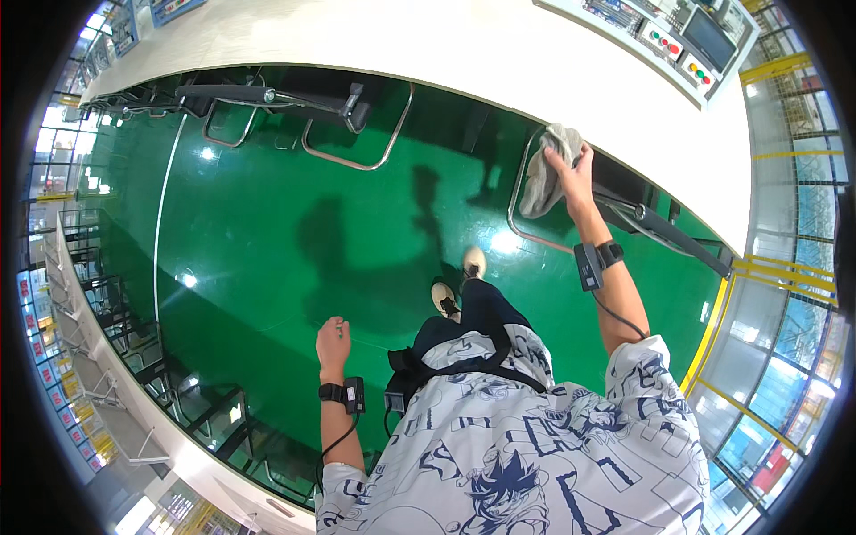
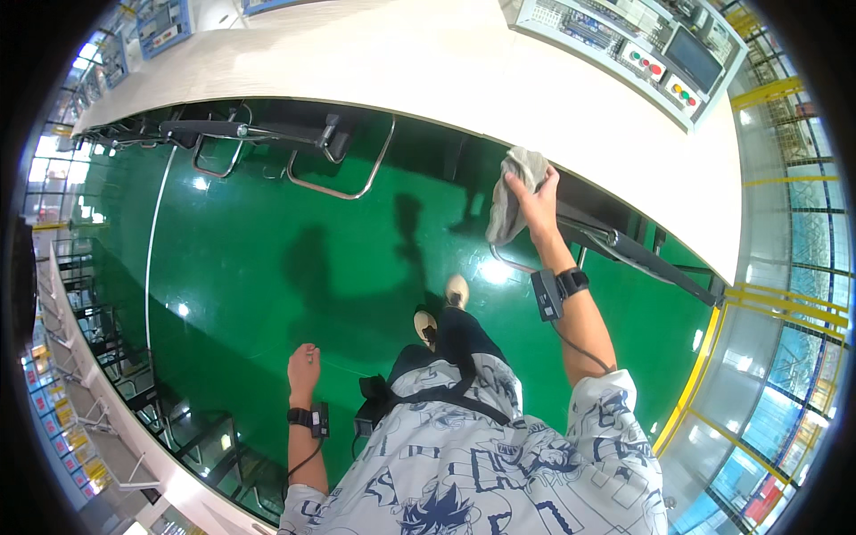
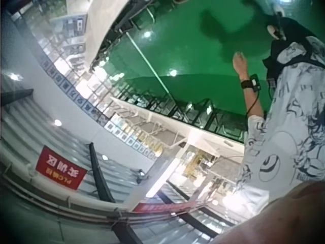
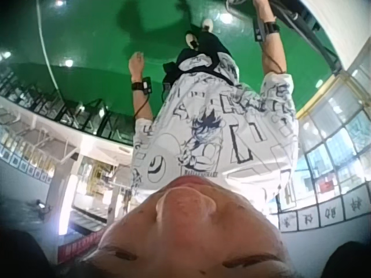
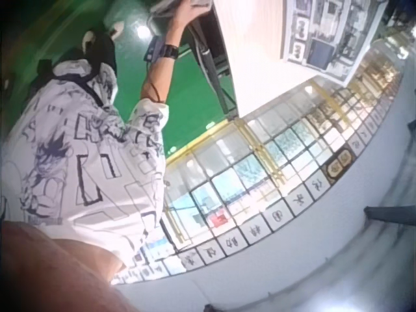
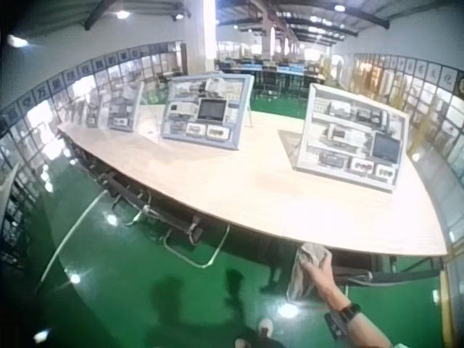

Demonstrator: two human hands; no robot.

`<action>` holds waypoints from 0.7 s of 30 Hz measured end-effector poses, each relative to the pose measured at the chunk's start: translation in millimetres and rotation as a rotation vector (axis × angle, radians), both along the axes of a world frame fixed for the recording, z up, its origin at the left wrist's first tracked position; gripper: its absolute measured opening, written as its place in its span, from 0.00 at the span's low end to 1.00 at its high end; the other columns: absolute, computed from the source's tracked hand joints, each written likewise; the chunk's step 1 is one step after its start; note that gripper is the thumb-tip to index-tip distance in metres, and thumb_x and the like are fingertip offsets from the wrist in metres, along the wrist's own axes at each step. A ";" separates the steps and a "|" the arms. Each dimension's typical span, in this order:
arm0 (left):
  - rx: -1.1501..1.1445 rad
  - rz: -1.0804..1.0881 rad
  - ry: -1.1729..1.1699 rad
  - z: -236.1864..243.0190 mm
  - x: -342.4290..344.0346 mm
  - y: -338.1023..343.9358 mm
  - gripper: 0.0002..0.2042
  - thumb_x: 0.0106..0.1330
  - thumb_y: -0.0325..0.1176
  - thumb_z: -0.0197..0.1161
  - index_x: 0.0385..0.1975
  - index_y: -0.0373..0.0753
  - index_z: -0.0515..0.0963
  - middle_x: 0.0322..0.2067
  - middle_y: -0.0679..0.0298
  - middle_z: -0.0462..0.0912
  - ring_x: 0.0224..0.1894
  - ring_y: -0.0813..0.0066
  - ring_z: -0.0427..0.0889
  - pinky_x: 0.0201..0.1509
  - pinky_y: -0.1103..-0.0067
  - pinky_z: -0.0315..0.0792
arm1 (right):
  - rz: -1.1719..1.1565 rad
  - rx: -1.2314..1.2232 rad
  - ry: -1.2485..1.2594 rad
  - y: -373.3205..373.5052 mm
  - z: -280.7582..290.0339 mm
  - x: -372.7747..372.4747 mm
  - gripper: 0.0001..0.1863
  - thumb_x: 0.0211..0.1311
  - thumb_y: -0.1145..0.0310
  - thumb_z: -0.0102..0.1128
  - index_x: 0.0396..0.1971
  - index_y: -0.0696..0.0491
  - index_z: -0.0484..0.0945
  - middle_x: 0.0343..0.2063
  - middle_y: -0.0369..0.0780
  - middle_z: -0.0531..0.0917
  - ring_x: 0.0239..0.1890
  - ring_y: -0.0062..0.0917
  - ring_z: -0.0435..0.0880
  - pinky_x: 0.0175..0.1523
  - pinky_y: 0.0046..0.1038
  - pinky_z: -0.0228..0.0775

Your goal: Cleaning a table and an office chair using a cloth.

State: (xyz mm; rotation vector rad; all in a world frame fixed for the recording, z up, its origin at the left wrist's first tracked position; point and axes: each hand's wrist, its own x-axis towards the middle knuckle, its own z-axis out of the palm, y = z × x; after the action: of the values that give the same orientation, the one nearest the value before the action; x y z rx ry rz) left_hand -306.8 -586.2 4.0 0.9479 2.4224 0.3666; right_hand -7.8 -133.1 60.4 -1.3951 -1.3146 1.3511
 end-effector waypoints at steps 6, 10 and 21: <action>-0.024 -0.007 0.015 3.4 -41.6 58.8 0.11 0.62 0.35 0.54 0.36 0.34 0.76 0.35 0.56 0.81 0.33 0.63 0.81 0.36 0.71 0.74 | -0.033 0.282 -0.512 96.2 -7.6 -43.2 0.52 0.42 0.47 0.69 0.60 0.65 0.54 0.59 0.58 0.56 0.60 0.45 0.62 0.61 0.36 0.58; -0.025 -0.007 0.042 6.8 -77.9 116.8 0.10 0.61 0.34 0.55 0.36 0.35 0.76 0.34 0.57 0.81 0.33 0.62 0.81 0.36 0.71 0.74 | 0.269 0.305 -0.705 171.6 -86.7 -50.0 0.58 0.40 0.42 0.67 0.63 0.62 0.47 0.60 0.60 0.52 0.63 0.50 0.53 0.64 0.41 0.52; 0.011 -0.119 0.019 6.5 -169.9 201.1 0.10 0.62 0.33 0.55 0.37 0.34 0.76 0.36 0.56 0.80 0.34 0.63 0.81 0.39 0.70 0.73 | 0.207 0.542 -0.863 179.9 -124.6 -193.1 0.43 0.53 0.53 0.58 0.63 0.58 0.48 0.60 0.61 0.52 0.62 0.54 0.53 0.65 0.45 0.47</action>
State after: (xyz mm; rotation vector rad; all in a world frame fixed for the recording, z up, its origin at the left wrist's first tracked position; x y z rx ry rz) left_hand -476.7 -385.1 10.5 1.0991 2.3694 0.3297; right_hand -200.9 46.8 -64.2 -1.5087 -2.2207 0.3864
